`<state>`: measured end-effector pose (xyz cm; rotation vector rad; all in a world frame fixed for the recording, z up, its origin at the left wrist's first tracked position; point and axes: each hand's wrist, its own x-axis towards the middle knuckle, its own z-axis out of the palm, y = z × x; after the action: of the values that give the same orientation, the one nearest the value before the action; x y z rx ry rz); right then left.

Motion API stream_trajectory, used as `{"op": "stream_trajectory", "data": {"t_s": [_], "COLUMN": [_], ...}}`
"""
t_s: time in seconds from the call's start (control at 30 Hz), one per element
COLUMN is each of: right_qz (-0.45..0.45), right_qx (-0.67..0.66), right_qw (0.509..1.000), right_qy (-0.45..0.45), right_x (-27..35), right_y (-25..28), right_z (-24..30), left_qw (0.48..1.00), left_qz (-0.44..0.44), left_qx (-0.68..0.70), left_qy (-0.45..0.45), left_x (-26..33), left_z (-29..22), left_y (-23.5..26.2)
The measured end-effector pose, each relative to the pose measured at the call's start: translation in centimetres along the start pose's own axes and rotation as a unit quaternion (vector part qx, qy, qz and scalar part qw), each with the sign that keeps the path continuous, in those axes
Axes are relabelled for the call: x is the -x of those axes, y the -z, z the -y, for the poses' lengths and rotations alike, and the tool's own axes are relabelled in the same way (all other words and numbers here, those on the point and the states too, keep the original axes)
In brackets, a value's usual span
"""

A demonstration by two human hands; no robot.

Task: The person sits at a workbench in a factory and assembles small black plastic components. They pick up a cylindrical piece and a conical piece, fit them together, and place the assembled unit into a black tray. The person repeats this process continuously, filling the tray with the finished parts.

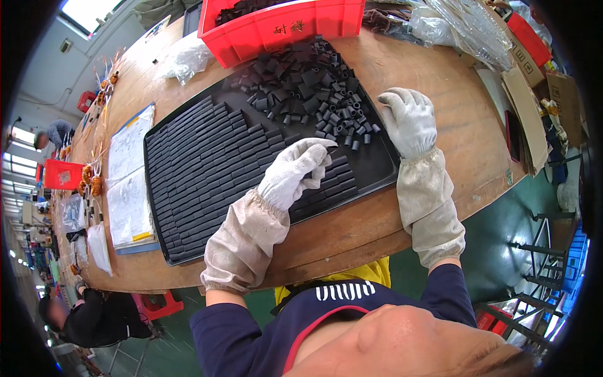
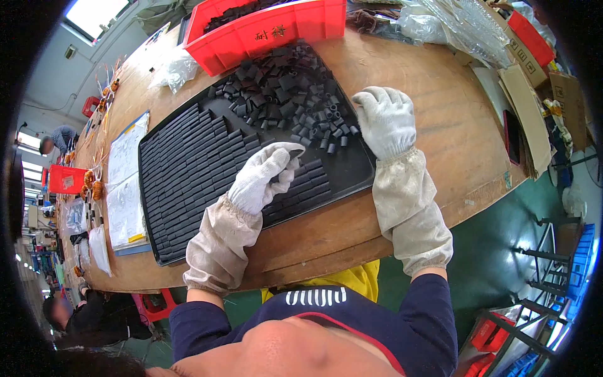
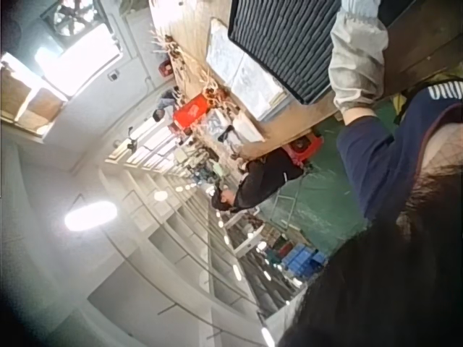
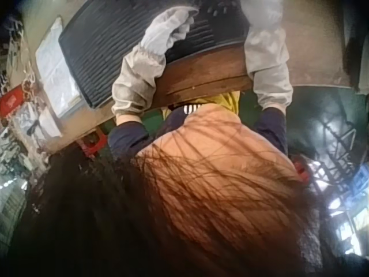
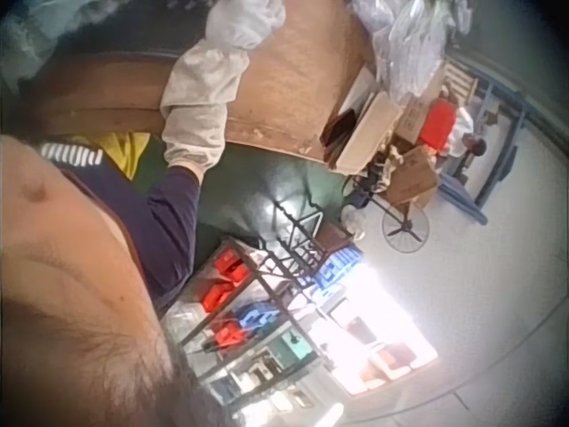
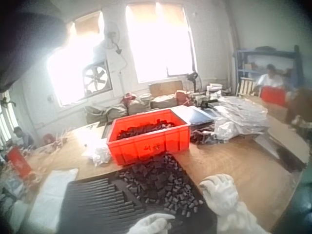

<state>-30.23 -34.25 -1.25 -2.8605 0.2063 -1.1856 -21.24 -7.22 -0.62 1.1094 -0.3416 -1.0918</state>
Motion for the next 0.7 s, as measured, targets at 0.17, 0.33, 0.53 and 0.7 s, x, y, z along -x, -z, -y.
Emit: {"op": "stream_trajectory", "data": {"t_s": [0.17, 0.33, 0.53, 0.7], "right_qz": [0.086, 0.160, 0.092, 0.058], "right_qx": [-0.015, -0.015, -0.053, -0.065], "right_qw": [0.996, 0.987, 0.994, 0.996], "right_qy": [0.003, 0.016, 0.019, 0.034], "right_x": [0.5, 1.4, 0.4, 0.3], "right_y": [0.7, 0.9, 0.5, -0.1], "right_z": [0.0, 0.4, 0.5, 0.9], "left_qw": [1.000, 0.999, 1.000, 1.000], "left_qz": [-0.025, -0.024, -0.014, -0.017], "left_qx": [0.019, 0.019, 0.024, 0.022], "left_qy": [0.001, 0.011, 0.004, -0.002], "left_x": [0.0, 0.1, 0.1, 0.1], "left_z": [-0.1, -0.4, -0.3, -0.3], "left_y": [0.0, -0.3, -0.1, -0.2]}}
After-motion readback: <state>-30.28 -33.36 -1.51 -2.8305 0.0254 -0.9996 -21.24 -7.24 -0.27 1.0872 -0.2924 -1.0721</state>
